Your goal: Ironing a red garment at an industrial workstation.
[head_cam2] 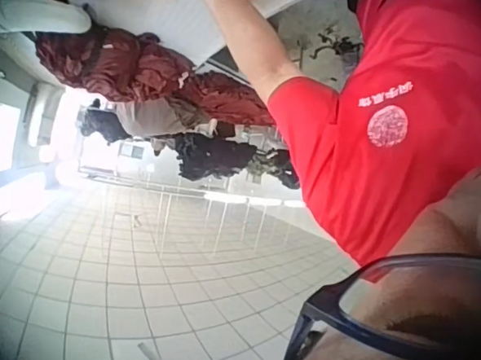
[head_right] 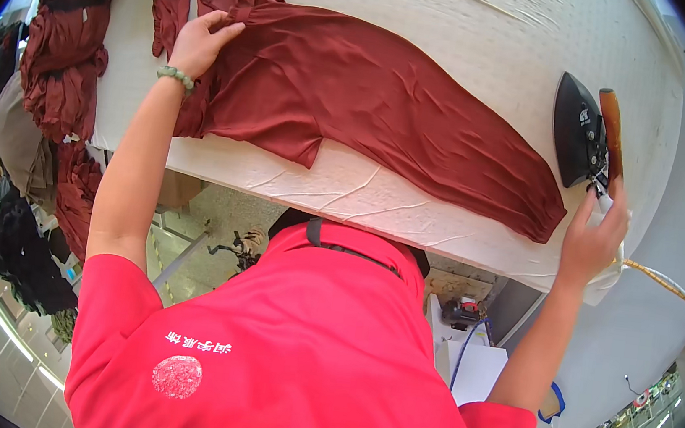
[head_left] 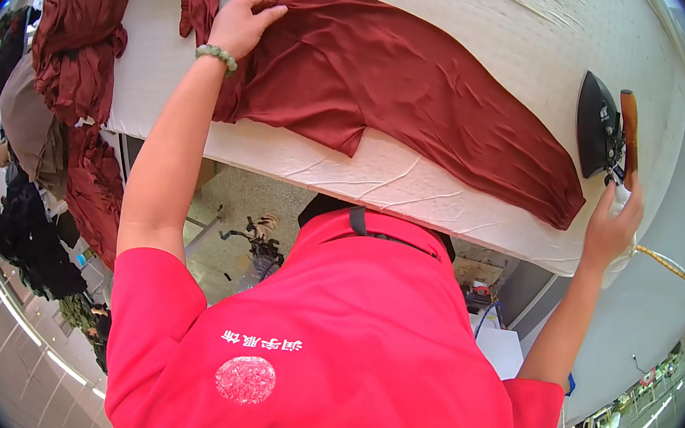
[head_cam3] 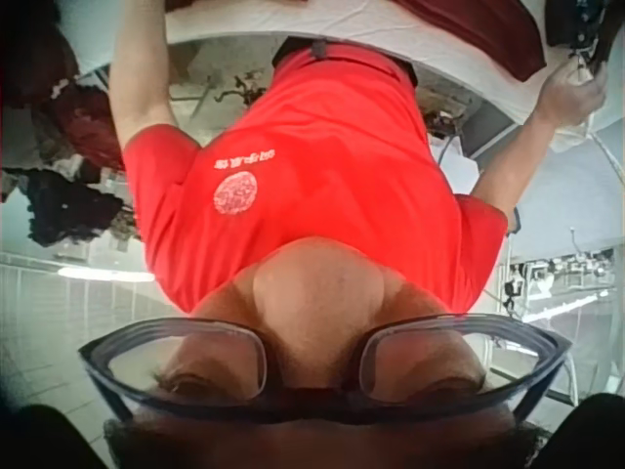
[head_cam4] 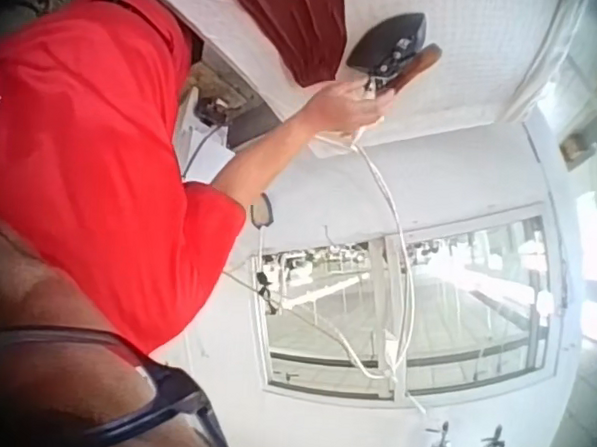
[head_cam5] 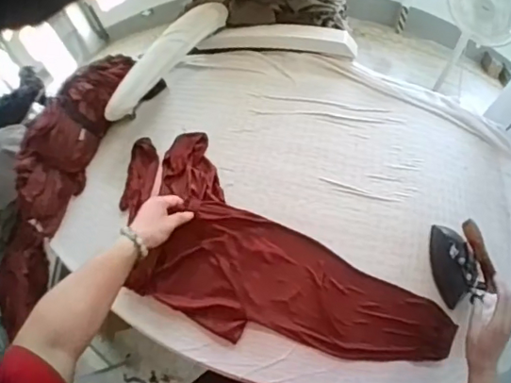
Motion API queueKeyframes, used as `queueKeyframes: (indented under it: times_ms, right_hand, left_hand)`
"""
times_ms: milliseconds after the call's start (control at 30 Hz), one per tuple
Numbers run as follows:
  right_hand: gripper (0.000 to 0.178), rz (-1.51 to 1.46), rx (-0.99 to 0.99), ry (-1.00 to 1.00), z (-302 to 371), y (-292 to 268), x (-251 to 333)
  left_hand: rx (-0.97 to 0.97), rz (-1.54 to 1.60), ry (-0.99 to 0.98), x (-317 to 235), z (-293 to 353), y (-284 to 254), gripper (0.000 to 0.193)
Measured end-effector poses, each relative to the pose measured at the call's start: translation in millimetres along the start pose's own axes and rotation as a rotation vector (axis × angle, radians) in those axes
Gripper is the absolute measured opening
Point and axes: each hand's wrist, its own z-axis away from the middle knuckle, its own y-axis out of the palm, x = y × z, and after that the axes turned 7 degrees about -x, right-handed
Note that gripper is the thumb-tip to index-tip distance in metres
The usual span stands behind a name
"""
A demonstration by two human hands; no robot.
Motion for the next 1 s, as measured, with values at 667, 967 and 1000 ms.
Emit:
queueKeyframes:
  times_ms: [667, 967, 1000]
  right_hand:
    - [0.039, -0.333, 0.614, -0.215, -52, -10, 128]
    - [0.033, -0.319, 0.584, -0.101, -26, -24, 163]
    - [0.031, -0.379, 0.643, -0.175, -23, -26, 162]
  left_hand:
    - [-0.062, 0.821, -0.088, 15, -33, -29, 0.023]
    - [0.008, 0.867, -0.150, 18, -30, -49, 0.024]
    - [0.008, 0.877, -0.141, 15, -33, -47, 0.024]
